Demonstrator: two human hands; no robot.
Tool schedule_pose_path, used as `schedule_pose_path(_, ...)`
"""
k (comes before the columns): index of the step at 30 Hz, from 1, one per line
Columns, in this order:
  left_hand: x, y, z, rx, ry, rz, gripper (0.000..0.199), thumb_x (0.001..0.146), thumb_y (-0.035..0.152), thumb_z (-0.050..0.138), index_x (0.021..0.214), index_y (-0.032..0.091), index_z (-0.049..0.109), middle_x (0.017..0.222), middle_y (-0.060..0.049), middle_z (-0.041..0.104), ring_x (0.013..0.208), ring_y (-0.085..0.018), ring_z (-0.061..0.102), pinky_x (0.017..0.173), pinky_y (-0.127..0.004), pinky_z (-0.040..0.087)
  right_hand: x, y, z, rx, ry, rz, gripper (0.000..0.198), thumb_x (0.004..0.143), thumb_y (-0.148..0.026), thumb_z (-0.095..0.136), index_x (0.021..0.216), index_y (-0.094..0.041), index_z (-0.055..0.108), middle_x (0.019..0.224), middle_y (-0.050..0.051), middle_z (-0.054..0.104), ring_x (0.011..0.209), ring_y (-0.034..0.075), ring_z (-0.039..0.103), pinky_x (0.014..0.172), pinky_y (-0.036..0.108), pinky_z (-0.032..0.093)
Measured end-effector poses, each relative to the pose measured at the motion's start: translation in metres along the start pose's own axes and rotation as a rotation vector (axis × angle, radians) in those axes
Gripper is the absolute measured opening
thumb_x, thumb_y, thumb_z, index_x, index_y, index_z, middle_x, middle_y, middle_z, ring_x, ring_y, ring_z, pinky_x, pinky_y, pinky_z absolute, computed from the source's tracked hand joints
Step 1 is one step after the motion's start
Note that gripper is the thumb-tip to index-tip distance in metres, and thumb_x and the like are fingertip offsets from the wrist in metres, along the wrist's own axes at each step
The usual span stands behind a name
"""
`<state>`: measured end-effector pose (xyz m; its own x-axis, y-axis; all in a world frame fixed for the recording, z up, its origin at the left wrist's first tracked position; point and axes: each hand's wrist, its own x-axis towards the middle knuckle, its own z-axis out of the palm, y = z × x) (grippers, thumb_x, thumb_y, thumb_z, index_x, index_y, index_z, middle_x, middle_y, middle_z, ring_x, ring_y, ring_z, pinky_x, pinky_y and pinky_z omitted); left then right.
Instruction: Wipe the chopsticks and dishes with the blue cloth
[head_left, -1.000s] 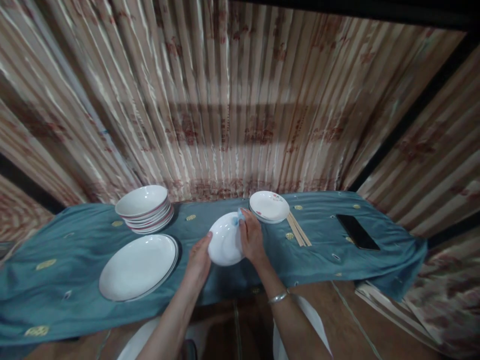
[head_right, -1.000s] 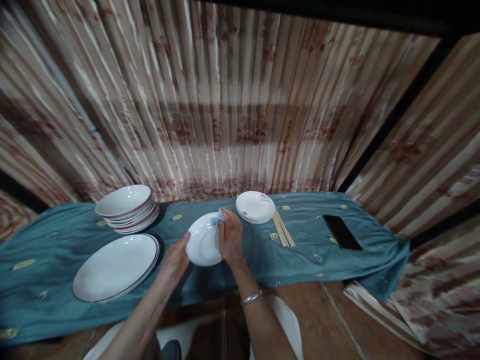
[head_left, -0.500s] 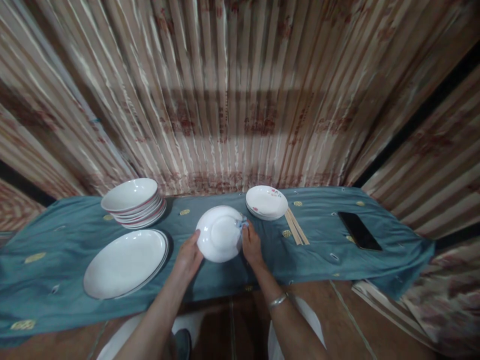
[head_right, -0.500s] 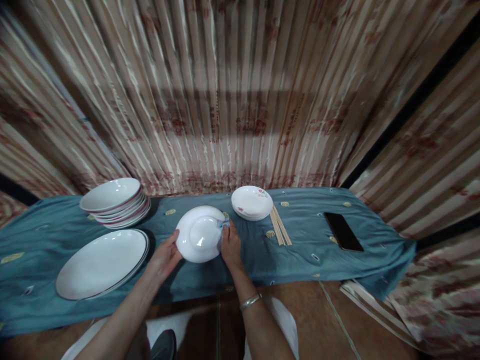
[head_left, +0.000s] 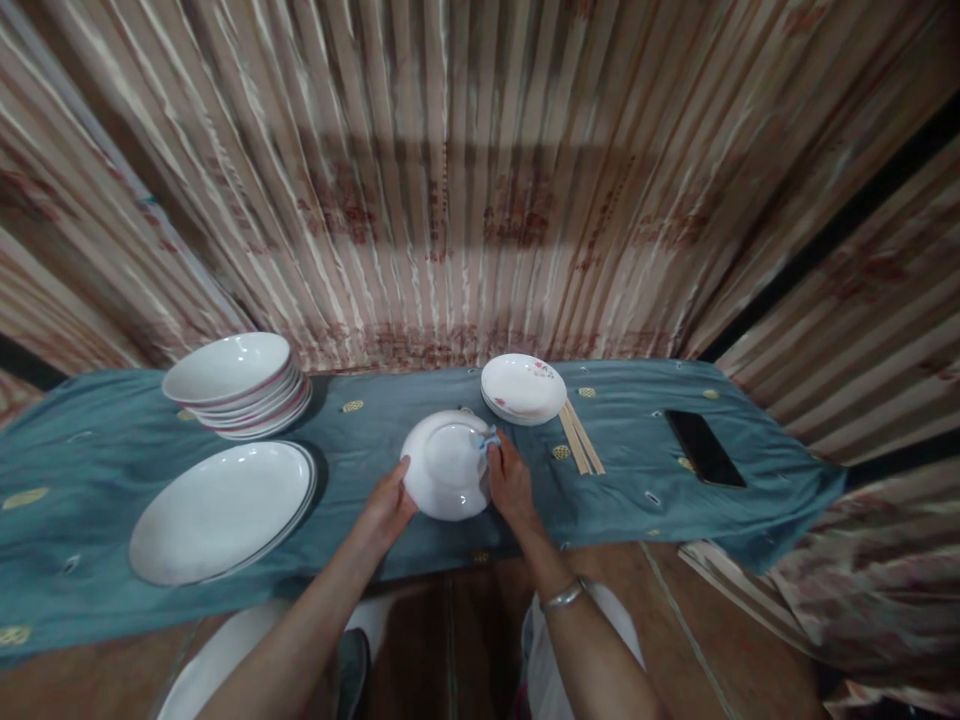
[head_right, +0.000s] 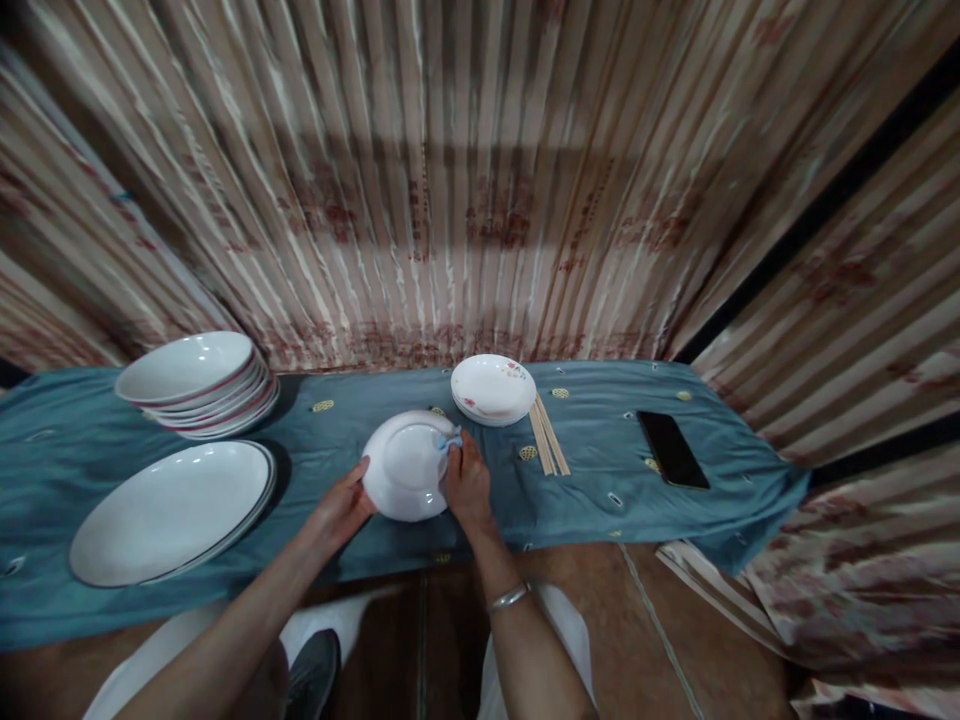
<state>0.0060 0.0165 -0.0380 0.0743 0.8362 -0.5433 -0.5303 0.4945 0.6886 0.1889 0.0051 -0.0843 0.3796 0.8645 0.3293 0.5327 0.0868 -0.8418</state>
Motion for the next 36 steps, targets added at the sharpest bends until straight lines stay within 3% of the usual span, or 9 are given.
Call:
schedule_pose_path(4, 0.005, -0.004, 0.000, -0.023, 0.011, -0.002, 0.011, 0.084, 0.018, 0.059, 0.088, 0.010, 0.066, 0.081, -0.012, 0.073, 0.086, -0.025, 0.070, 0.079, -0.037, 0.058, -0.009, 0.007, -0.001, -0.096, -0.007, -0.085, 0.044, 0.096, -0.036, 0.035, 0.126, -0.014, 0.057, 0.124, 0.017, 0.063, 0.119, 0.025, 0.057, 0.104, 0.042, 0.043)
schedule_pose_path(10, 0.002, -0.004, 0.008, -0.075, 0.083, -0.029, 0.020, 0.092, 0.011, 0.044, 0.093, 0.008, 0.063, 0.062, -0.005, 0.069, 0.054, -0.014, 0.063, 0.067, -0.028, 0.058, -0.025, 0.012, -0.004, -0.217, -0.058, -0.184, 0.048, 0.098, -0.032, 0.030, 0.132, -0.007, 0.052, 0.130, 0.021, 0.058, 0.127, 0.025, 0.050, 0.105, 0.045, 0.043)
schedule_pose_path(14, 0.002, -0.006, 0.010, -0.141, 0.099, -0.036, 0.023, 0.094, 0.013, 0.041, 0.098, 0.009, 0.063, 0.057, -0.002, 0.066, 0.047, -0.013, 0.059, 0.065, -0.026, 0.057, -0.036, 0.012, -0.007, -0.252, -0.064, -0.215, 0.049, 0.099, -0.031, 0.029, 0.137, -0.006, 0.047, 0.136, 0.022, 0.053, 0.131, 0.025, 0.046, 0.106, 0.047, 0.043)
schedule_pose_path(18, 0.006, -0.010, 0.006, -0.197, 0.063, -0.022, 0.032, 0.097, 0.021, 0.034, 0.100, 0.010, 0.064, 0.064, -0.002, 0.069, 0.055, -0.014, 0.063, 0.074, -0.028, 0.056, -0.045, 0.010, -0.009, -0.287, -0.065, -0.276, 0.049, 0.100, -0.030, 0.028, 0.140, -0.006, 0.043, 0.141, 0.022, 0.048, 0.136, 0.025, 0.040, 0.107, 0.047, 0.042)
schedule_pose_path(26, 0.005, -0.013, 0.007, -0.265, -0.058, -0.056, 0.049, 0.099, 0.033, 0.023, 0.119, 0.010, 0.061, 0.094, -0.009, 0.075, 0.100, -0.023, 0.067, 0.094, -0.036, 0.050, -0.068, -0.006, -0.006, -0.382, -0.106, -0.500, 0.049, 0.098, -0.016, 0.033, 0.146, -0.011, 0.033, 0.148, 0.017, 0.041, 0.143, 0.024, 0.026, 0.111, 0.049, 0.038)
schedule_pose_path(29, 0.005, -0.014, 0.008, -0.293, -0.072, -0.036, 0.050, 0.099, 0.033, 0.022, 0.121, 0.008, 0.059, 0.096, -0.011, 0.075, 0.105, -0.023, 0.066, 0.098, -0.037, 0.047, -0.075, -0.015, -0.002, -0.408, -0.126, -0.589, 0.052, 0.096, -0.010, 0.034, 0.148, -0.012, 0.030, 0.147, 0.016, 0.042, 0.145, 0.023, 0.023, 0.111, 0.048, 0.038)
schedule_pose_path(36, 0.017, -0.024, -0.003, -0.312, -0.142, -0.003, 0.041, 0.097, 0.032, 0.030, 0.116, 0.014, 0.063, 0.099, -0.012, 0.074, 0.104, -0.023, 0.065, 0.099, -0.038, 0.046, -0.075, -0.030, 0.009, -0.473, -0.261, -0.730, 0.049, 0.093, -0.006, 0.036, 0.142, -0.010, 0.042, 0.145, 0.015, 0.046, 0.144, 0.024, 0.023, 0.112, 0.047, 0.038)
